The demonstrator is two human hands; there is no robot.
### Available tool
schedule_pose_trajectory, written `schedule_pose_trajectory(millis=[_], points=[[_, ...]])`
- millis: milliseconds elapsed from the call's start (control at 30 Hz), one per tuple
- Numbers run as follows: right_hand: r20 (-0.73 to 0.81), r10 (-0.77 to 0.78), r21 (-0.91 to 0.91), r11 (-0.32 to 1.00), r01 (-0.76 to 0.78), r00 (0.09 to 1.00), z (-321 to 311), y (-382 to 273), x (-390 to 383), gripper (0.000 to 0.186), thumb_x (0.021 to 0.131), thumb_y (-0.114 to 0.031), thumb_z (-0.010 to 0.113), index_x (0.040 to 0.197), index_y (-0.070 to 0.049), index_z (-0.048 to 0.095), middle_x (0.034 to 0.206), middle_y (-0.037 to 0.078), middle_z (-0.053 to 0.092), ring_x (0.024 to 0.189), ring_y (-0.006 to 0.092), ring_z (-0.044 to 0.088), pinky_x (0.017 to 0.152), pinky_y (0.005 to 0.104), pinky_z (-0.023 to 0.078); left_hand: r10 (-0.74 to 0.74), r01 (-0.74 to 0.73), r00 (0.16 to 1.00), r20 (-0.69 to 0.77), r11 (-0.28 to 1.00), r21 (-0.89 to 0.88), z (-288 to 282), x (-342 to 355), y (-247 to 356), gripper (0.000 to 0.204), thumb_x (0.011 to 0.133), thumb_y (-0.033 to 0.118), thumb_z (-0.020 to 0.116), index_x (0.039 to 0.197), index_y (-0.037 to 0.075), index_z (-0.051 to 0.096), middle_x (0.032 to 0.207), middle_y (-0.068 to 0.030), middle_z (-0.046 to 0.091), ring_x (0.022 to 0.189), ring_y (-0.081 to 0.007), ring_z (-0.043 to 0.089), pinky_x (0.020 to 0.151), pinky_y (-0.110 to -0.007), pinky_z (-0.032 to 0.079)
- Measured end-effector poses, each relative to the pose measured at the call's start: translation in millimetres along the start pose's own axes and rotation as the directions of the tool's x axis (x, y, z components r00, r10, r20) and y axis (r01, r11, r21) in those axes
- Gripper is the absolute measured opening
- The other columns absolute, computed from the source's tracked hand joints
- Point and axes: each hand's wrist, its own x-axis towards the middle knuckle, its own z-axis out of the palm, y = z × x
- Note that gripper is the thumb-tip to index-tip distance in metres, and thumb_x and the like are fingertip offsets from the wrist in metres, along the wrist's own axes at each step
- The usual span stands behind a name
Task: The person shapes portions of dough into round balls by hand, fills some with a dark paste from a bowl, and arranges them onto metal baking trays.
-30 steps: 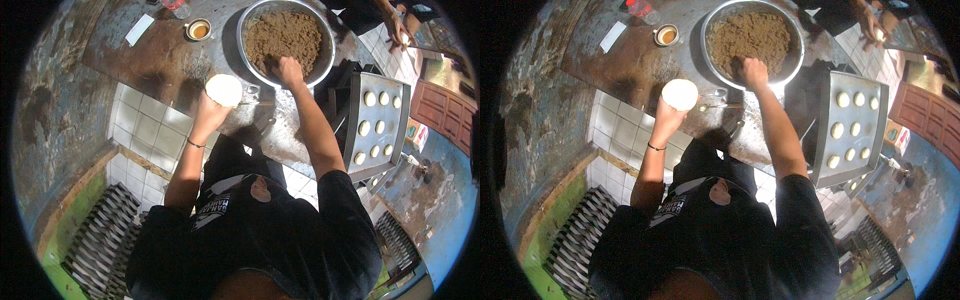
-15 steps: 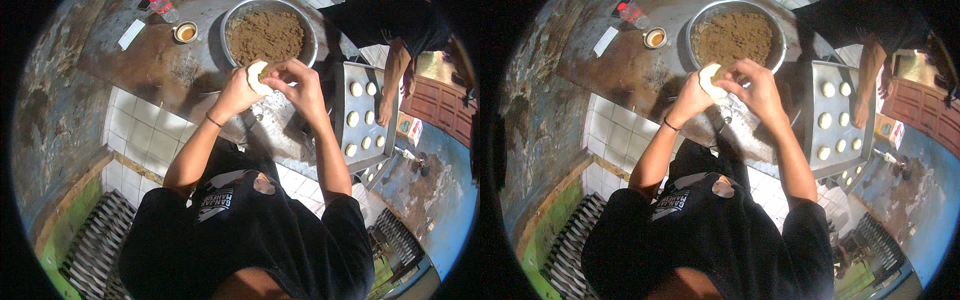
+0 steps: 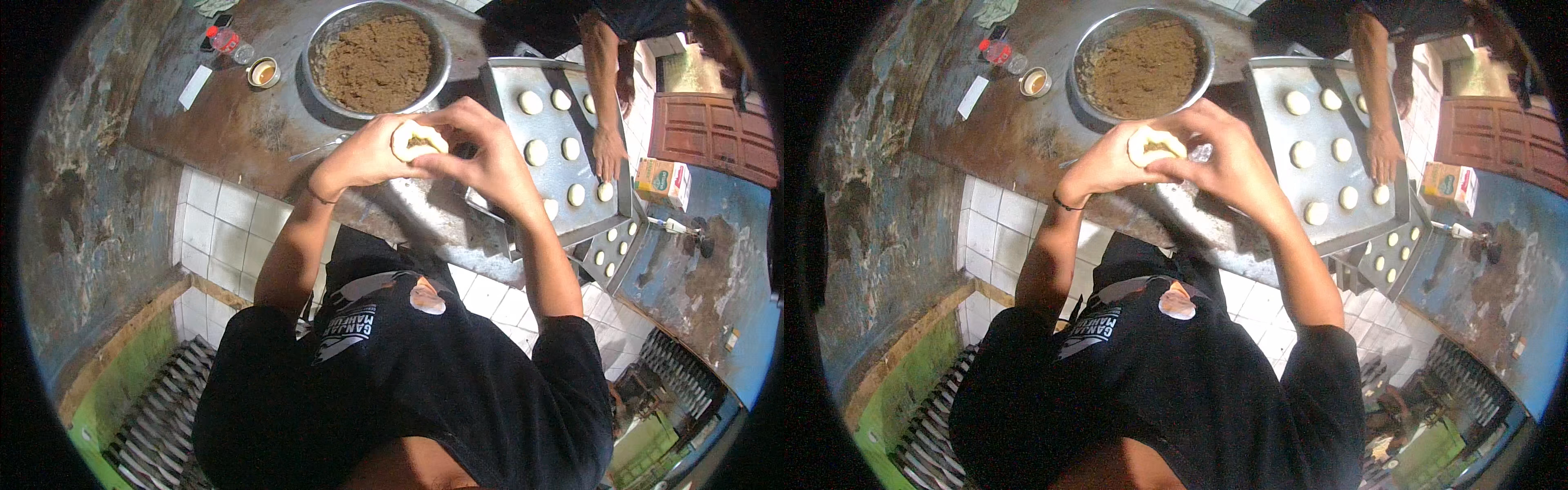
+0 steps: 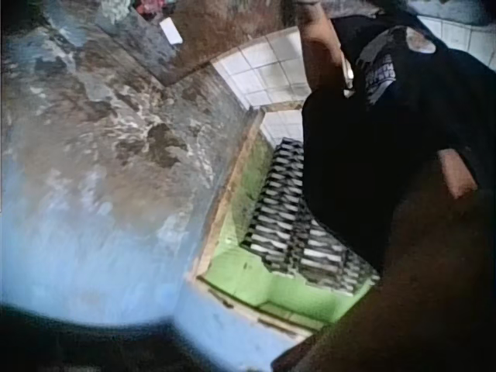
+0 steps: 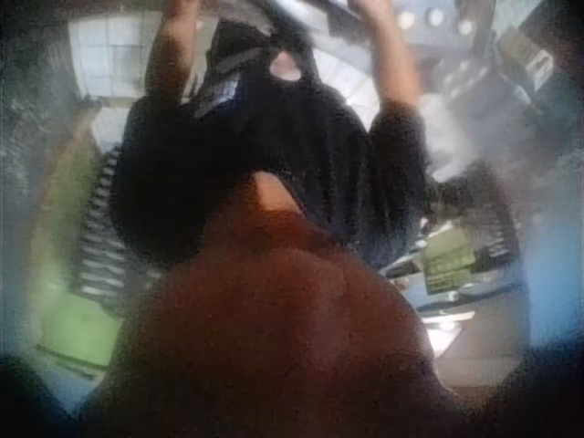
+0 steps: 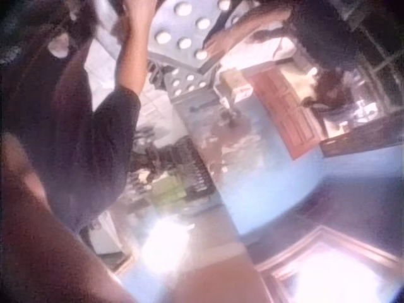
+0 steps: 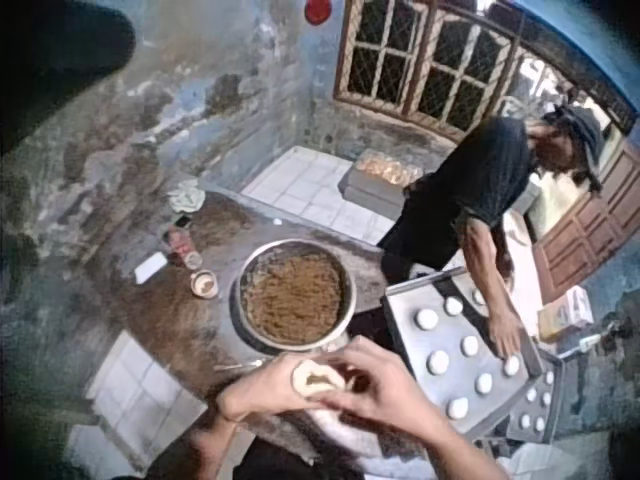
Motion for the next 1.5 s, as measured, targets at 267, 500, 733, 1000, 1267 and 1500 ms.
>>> schedule_pose_trajectory(millis=[267, 500, 733, 1000, 1267, 1500], points=[[-0.186, 0.218, 0.462, 0.880, -0.111, 0.958, -46.7, 4.4, -87.7, 0.058, 0.084, -0.025, 0.090, 0.132, -0.004, 0.064, 0.108, 0.008, 0.071, 0.106, 0.0225, 0.069, 0.091, 0.0387, 0.058, -0.087, 0.053, 0.991, -0.101, 0.953, -0.299, 89.2, 12.0, 42.6, 0.040, 0.099, 0.030, 0.068, 0.127, 0.002, 0.062, 0.108, -0.0002, 0.067, 0.087, -0.0042, 0.059, 0.065, -0.020, 0.045], [-0.281, -0.164, -0.129, 0.983, 0.132, 0.946, -84.7, 17.7, -123.2, 0.047, 0.079, -0.029, 0.091, 0.118, -0.007, 0.075, 0.106, 0.010, 0.069, 0.095, 0.0235, 0.069, 0.082, 0.0324, 0.057, -0.306, 0.273, 0.951, 0.049, 0.754, -0.597, 146.2, 39.1, 62.5, 0.032, 0.102, 0.026, 0.057, 0.126, 0.007, 0.062, 0.088, 0.0025, 0.060, 0.066, -0.0007, 0.049, 0.049, -0.018, 0.034], [-0.241, 0.427, 0.897, 0.440, 0.032, 0.872, -76.3, 45.7, -160.5, 0.029, 0.102, -0.020, 0.071, 0.120, 0.002, 0.066, 0.103, 0.007, 0.069, 0.081, 0.0113, 0.069, 0.065, 0.0237, 0.062, -0.055, -0.036, 0.949, -0.311, 0.960, -0.279, 199.5, 56.4, 84.7, 0.031, 0.098, 0.016, 0.072, 0.124, 0.004, 0.059, 0.090, -0.0007, 0.063, 0.070, 0.0008, 0.050, 0.048, -0.017, 0.034], [-0.499, 0.363, 0.837, 0.438, 0.329, 0.787, -29.2, 48.3, -184.0, 0.041, 0.101, -0.009, 0.069, 0.137, 0.000, 0.052, 0.097, 0.010, 0.072, 0.076, 0.0177, 0.075, 0.046, 0.0234, 0.055, 0.097, -0.167, 0.961, -0.258, 0.950, -0.264, 248.1, 81.5, 126.4, 0.019, 0.090, 0.003, 0.072, 0.107, 0.002, 0.065, 0.104, -0.0072, 0.070, 0.094, -0.0117, 0.069, 0.087, -0.028, 0.055], [-0.557, 0.116, 0.656, 0.668, 0.350, 0.822, -72.0, 43.5, -203.6, 0.031, 0.100, -0.018, 0.071, 0.119, 0.006, 0.071, 0.097, 0.005, 0.074, 0.092, 0.0114, 0.065, 0.089, 0.0320, 0.054, 0.277, -0.357, 0.930, -0.242, 0.840, -0.410, 274.9, 83.9, 111.7, 0.052, 0.084, 0.002, 0.072, 0.128, 0.004, 0.044, 0.106, -0.0061, 0.064, 0.111, -0.0250, 0.072, 0.111, -0.043, 0.046], [-0.657, 0.107, 0.479, 0.824, 0.304, 0.746, -68.7, 49.3, -225.2, 0.025, 0.090, -0.013, 0.075, 0.108, 0.005, 0.077, 0.107, 0.012, 0.077, 0.101, 0.0166, 0.070, 0.093, 0.0364, 0.055, 0.394, -0.410, 0.912, -0.114, 0.864, -0.293, 288.0, 77.5, 110.2, 0.064, 0.083, -0.004, 0.077, 0.135, 0.008, 0.042, 0.121, -0.0040, 0.052, 0.108, -0.0156, 0.066, 0.093, -0.030, 0.053]])
